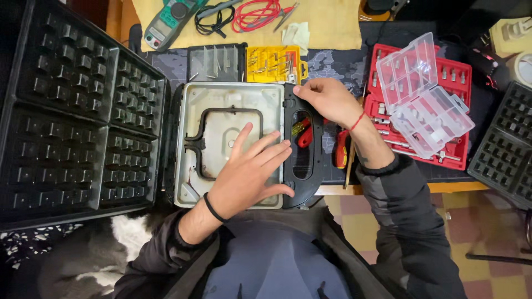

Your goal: The person uses a red screwdriver to remove screws from the back panel of a disassembled appliance. They hold the panel steady with one hand while unscrewing fasteners with the other, then place the screwdriver down.

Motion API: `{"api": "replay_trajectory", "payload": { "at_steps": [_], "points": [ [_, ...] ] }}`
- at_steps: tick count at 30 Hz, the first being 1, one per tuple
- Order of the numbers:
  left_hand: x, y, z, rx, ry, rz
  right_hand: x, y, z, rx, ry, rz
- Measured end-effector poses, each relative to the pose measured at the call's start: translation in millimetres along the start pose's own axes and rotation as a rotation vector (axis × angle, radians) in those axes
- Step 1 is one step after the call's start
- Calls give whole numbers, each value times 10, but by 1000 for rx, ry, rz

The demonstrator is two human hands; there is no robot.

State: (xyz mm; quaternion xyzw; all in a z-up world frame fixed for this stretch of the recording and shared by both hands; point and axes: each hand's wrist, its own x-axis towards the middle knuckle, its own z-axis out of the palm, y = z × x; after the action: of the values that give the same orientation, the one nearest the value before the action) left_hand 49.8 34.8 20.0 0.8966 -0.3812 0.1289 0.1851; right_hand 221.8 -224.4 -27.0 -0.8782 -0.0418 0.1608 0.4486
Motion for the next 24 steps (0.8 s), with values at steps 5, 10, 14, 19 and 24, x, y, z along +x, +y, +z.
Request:
{"api": "replay_trajectory", "payload": {
  "at_steps": [5, 10, 14, 19, 24],
  "points": [
    [-9, -23, 0, 6, 29, 12, 113, 142, 49, -122, 42, -62],
    [-31, -29, 33, -1, 10, -5, 104, 180, 53, -112, 45, -83],
    [-58, -15, 62, -5, -2, -35, 60, 171, 54, -104, 39, -76],
    [-8, 84, -18, -32, -45, -85, -80, 47, 37, -117, 17, -41],
    [25, 80, -45, -34, -60, -93, -222, -229, -51, -124, -16, -49]
  ]
}}
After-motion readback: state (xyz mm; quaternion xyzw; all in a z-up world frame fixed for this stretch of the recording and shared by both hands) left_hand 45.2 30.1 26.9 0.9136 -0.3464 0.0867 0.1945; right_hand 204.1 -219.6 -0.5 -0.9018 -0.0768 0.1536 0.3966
